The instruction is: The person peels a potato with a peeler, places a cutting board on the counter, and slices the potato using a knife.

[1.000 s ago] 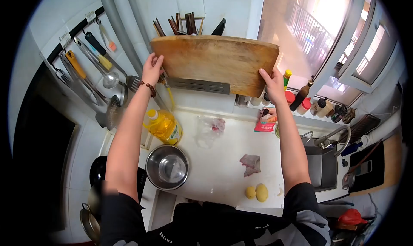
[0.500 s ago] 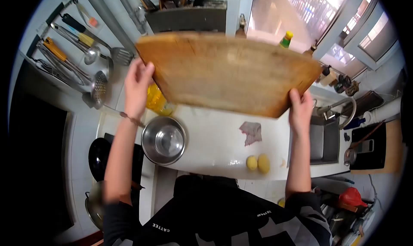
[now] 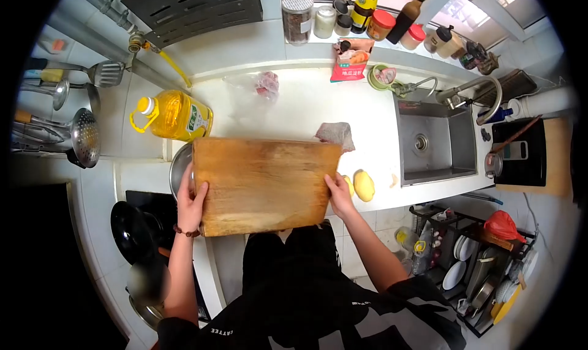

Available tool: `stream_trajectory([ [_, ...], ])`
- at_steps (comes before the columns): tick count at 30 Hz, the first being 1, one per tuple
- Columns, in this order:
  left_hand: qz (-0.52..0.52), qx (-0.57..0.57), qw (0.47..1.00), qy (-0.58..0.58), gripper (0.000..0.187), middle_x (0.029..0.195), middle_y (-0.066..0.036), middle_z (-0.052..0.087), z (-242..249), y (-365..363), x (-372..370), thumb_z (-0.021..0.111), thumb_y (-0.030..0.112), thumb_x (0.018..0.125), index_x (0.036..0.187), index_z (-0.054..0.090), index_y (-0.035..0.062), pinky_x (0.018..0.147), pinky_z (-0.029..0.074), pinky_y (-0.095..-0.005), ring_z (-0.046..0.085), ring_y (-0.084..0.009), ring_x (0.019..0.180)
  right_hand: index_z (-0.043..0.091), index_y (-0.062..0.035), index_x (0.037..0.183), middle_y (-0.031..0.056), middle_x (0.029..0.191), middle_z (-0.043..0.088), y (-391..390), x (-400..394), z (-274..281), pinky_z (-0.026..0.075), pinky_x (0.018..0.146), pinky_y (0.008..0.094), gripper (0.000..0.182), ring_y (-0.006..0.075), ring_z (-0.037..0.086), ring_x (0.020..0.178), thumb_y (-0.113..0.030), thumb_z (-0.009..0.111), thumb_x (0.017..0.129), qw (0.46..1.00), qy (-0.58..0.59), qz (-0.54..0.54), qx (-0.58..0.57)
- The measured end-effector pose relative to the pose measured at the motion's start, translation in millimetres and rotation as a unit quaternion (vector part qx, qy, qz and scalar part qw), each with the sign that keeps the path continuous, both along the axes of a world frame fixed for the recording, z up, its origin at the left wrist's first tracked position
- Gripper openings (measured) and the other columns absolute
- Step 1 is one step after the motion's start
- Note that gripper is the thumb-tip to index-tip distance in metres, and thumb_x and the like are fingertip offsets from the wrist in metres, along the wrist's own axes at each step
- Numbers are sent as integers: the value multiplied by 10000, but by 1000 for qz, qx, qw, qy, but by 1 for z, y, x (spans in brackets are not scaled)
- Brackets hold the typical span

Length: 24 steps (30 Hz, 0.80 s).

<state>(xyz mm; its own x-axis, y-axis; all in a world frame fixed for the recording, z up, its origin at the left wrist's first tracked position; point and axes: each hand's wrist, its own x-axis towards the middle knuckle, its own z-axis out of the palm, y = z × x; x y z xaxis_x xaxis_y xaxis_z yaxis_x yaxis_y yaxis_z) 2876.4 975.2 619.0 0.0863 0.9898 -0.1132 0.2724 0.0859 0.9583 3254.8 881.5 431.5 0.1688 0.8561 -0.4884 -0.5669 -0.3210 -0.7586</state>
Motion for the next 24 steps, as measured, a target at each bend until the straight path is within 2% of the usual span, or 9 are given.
stream_trajectory([
  [4, 84, 10, 996, 20, 551, 1363, -118, 654, -9, -29, -13, 616, 40, 1036, 1557, 441, 6, 1017, 496, -304, 642, -158, 1169, 576, 36, 1376, 124, 1246, 703, 24, -24, -23, 493, 1003, 330, 440, 202, 650, 1139, -295, 582, 1086, 987, -133, 87, -32],
  [7, 91, 14, 996, 7, 561, 1339, -117, 667, -7, -47, -15, 629, 43, 1032, 1558, 439, -3, 1011, 497, -302, 645, -156, 1155, 646, 16, 1308, 213, 1128, 737, 34, -20, -39, 519, 970, 373, 511, 292, 702, 1062, -416, 572, 1046, 913, -324, 239, -65],
  [10, 106, -6, 994, -37, 571, 1317, -110, 677, -7, -60, -17, 644, 43, 1024, 1556, 443, -9, 1002, 498, -294, 644, -153, 1152, 664, -23, 1308, 227, 1141, 736, 54, 1, -18, 526, 965, 402, 446, 314, 703, 1086, -357, 630, 1014, 878, -364, 288, -115],
  [11, 109, -2, 993, -44, 571, 1319, -111, 676, -10, -62, -19, 648, 42, 1022, 1554, 446, -10, 997, 499, -289, 645, -153, 1148, 661, -49, 1321, 232, 1149, 724, 62, 8, -9, 534, 955, 417, 434, 326, 701, 1078, -319, 667, 981, 854, -444, 256, -87],
  [14, 134, 8, 990, -40, 563, 1331, -114, 670, -28, -66, -24, 649, 44, 1022, 1547, 453, -17, 992, 500, -281, 641, -154, 1154, 639, -139, 1357, 225, 1257, 650, 93, 41, -4, 556, 935, 459, 512, 365, 695, 1056, -209, 764, 866, 711, -671, 207, 36],
  [15, 145, -8, 988, -52, 559, 1343, -118, 664, -32, -64, -21, 646, 45, 1025, 1545, 453, -22, 1002, 496, -286, 638, -160, 1166, 639, -139, 1357, 225, 1257, 650, 100, 44, 3, 556, 935, 459, 512, 365, 695, 1056, -209, 764, 866, 708, -672, 214, 43],
  [17, 158, -10, 986, -50, 549, 1366, -130, 652, -46, -61, -16, 632, 48, 1034, 1546, 449, -28, 1030, 482, -299, 626, -173, 1197, 614, -181, 1370, 211, 1348, 569, 118, 46, 28, 563, 939, 479, 529, 379, 693, 1066, -174, 745, 857, 575, -763, 291, -47],
  [21, 175, -20, 984, -33, 546, 1385, -139, 643, -63, -53, 9, 636, 68, 1036, 1546, 459, -19, 1039, 474, -298, 616, -166, 1208, 621, -189, 1338, 203, 1335, 560, 164, 87, -47, 578, 917, 492, 438, 384, 705, 1053, -135, 659, 905, 583, -746, 312, -72],
  [24, 169, -12, 985, 33, 538, 1404, -125, 638, -72, -41, 33, 627, 91, 1046, 1548, 462, -9, 1041, 470, -295, 608, -158, 1219, 617, -131, 1322, 196, 1323, 564, 191, 129, -67, 565, 895, 525, 438, 411, 691, 1062, -181, 694, 894, 642, -729, 222, -85],
])
